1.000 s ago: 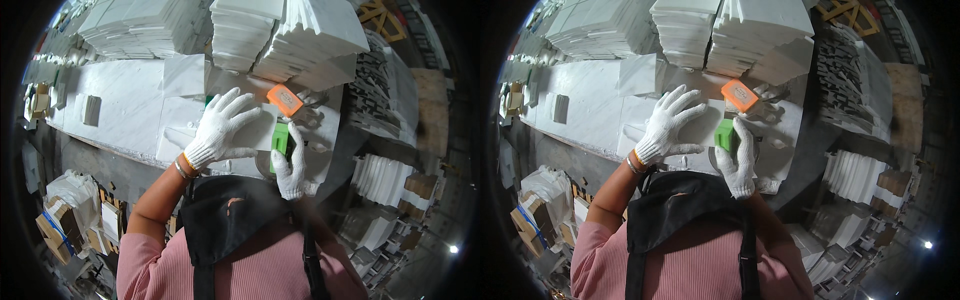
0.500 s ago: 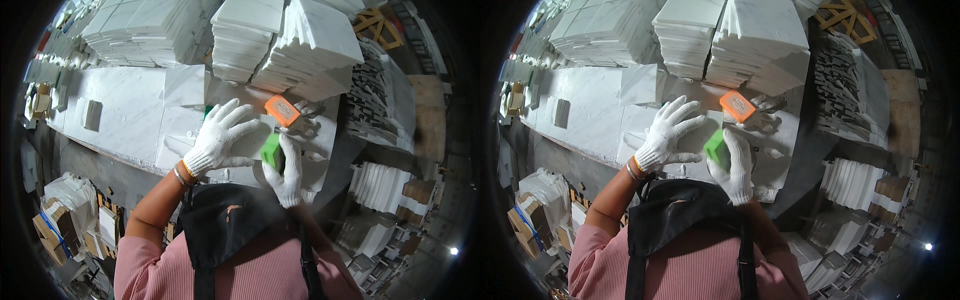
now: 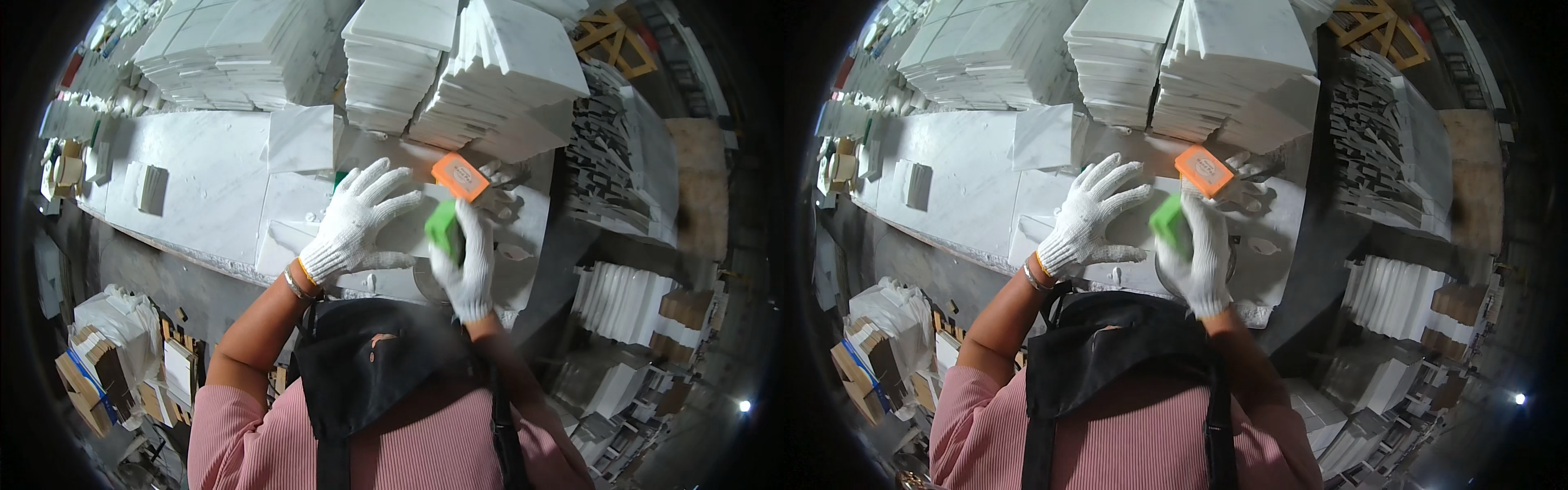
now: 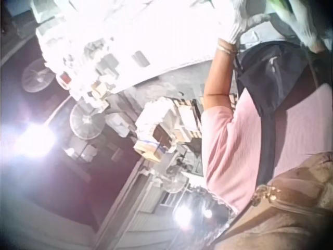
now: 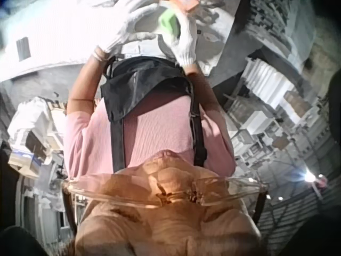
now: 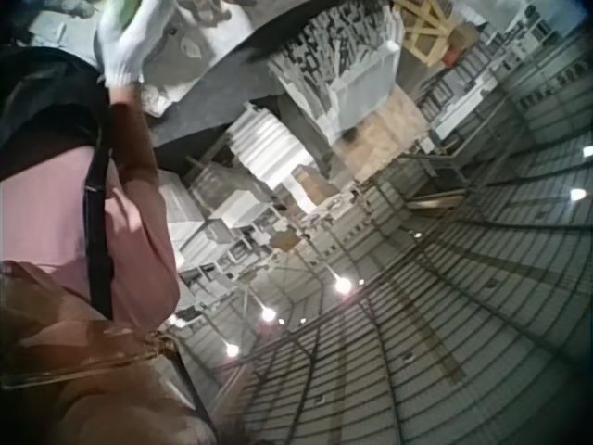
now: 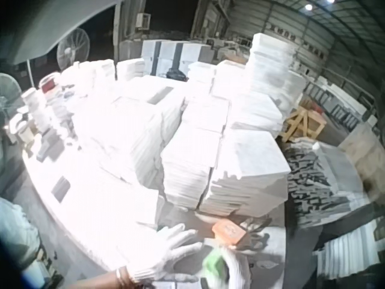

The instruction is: The person smooths the edges of white square tiles using a small metal tool and then rubs the edges with orange and green sanding blocks. The person handles the tiles one at a time, rotating them to work on different sides.

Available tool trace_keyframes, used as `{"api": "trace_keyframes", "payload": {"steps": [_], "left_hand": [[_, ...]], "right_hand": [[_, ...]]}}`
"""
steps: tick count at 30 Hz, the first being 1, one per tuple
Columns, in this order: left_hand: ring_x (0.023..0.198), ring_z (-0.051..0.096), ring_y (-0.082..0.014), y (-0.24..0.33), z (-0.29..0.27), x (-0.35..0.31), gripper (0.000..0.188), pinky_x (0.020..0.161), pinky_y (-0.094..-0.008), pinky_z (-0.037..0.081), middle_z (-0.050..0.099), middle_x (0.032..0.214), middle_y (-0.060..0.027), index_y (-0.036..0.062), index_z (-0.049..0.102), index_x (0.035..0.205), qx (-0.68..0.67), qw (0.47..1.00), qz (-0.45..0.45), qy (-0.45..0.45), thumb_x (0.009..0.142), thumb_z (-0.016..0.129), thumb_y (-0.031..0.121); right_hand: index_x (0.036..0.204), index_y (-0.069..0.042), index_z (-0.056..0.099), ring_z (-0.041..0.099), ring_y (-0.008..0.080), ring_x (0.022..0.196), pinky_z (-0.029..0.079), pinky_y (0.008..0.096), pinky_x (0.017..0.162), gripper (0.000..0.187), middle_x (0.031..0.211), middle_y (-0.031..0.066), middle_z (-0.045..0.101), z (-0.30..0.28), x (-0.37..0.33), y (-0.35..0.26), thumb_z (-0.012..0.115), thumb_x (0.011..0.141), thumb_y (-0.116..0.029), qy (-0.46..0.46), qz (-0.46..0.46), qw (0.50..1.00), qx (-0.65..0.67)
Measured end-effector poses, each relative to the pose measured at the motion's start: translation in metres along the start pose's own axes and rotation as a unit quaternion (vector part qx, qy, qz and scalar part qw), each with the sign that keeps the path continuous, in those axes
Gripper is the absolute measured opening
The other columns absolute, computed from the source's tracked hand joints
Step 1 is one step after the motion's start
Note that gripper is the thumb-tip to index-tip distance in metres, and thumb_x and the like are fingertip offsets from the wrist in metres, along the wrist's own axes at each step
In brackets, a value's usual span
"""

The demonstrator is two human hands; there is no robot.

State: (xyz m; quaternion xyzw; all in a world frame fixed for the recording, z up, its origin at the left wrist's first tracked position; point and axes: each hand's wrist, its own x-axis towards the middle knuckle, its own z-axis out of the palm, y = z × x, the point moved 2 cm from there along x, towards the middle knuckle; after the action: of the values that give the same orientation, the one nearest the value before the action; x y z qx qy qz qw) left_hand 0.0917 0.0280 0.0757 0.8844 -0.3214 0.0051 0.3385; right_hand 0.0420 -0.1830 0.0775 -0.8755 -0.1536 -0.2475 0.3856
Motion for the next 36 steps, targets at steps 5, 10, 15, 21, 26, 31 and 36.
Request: {"api": "trace_keyframes", "payload": {"steps": [5,10,15,21,26,31,36], "left_hand": [[0.148,0.034,-0.0444,0.004,-0.007,0.003,0.093,0.119,-0.0613,0.029,0.041,0.159,-0.0140,0.0227,0.057,0.144,0.037,0.999,-0.002,-0.034,0.065,0.086,0.062],[0.149,0.032,-0.0450,0.006,-0.013,0.004,0.096,0.120,-0.0590,0.030,0.038,0.162,-0.0139,0.0245,0.054,0.148,0.055,0.997,-0.004,-0.051,0.064,0.087,0.060],[0.147,0.035,-0.0440,0.005,-0.010,0.002,0.092,0.117,-0.0600,0.032,0.039,0.160,-0.0152,0.0216,0.056,0.146,0.042,0.999,-0.001,-0.031,0.066,0.087,0.056],[0.149,0.032,-0.0456,0.004,-0.008,0.002,0.099,0.120,-0.0569,0.032,0.036,0.163,-0.0144,0.0227,0.054,0.148,0.043,0.998,-0.002,-0.040,0.063,0.088,0.059],[0.147,0.034,-0.0448,0.001,-0.004,0.000,0.094,0.118,-0.0584,0.032,0.038,0.161,-0.0147,0.0216,0.056,0.146,0.035,0.999,0.009,-0.014,0.065,0.087,0.058],[0.146,0.036,-0.0450,-0.001,-0.002,0.000,0.093,0.117,-0.0594,0.033,0.038,0.161,-0.0147,0.0213,0.056,0.145,0.035,0.999,0.018,-0.006,0.065,0.087,0.058],[0.148,0.033,-0.0457,-0.004,-0.001,0.000,0.098,0.118,-0.0580,0.033,0.036,0.163,-0.0151,0.0210,0.054,0.148,0.050,0.998,0.023,-0.011,0.064,0.085,0.062]], "right_hand": [[0.144,-0.003,0.054,0.065,0.0273,0.111,0.052,0.0373,0.097,0.055,0.125,0.0164,0.066,0.015,0.065,0.053,0.073,0.093,-0.015,-0.006,0.097,0.994,0.053],[0.145,-0.009,0.056,0.066,0.0324,0.114,0.053,0.0420,0.098,0.067,0.126,0.0168,0.066,-0.029,0.052,0.059,0.079,0.082,-0.014,-0.065,0.090,0.994,-0.001],[0.154,-0.030,0.048,0.057,0.0347,0.127,0.046,0.0453,0.107,0.089,0.145,0.0097,0.054,-0.040,0.056,0.031,0.072,0.072,-0.005,-0.311,0.077,0.933,-0.162],[0.158,-0.040,0.036,0.056,0.0289,0.126,0.045,0.0506,0.101,0.099,0.144,0.0044,0.053,-0.024,0.042,0.036,0.065,0.072,-0.003,-0.404,0.020,0.885,-0.231],[0.157,-0.043,0.037,0.059,0.0291,0.103,0.047,0.0473,0.093,0.094,0.105,0.0075,0.055,-0.043,-0.001,0.015,0.072,0.075,-0.013,-0.412,-0.056,0.884,-0.215],[0.137,-0.028,0.066,0.057,0.0352,0.116,0.045,0.0481,0.100,0.067,0.123,0.0112,0.060,-0.067,-0.019,0.006,0.077,0.071,-0.020,-0.391,-0.077,0.904,-0.152],[0.145,-0.009,0.058,0.054,0.0317,0.133,0.043,0.0421,0.112,0.074,0.145,0.0127,0.055,-0.081,-0.008,0.008,0.080,0.074,-0.011,-0.302,0.076,0.950,-0.031]]}}
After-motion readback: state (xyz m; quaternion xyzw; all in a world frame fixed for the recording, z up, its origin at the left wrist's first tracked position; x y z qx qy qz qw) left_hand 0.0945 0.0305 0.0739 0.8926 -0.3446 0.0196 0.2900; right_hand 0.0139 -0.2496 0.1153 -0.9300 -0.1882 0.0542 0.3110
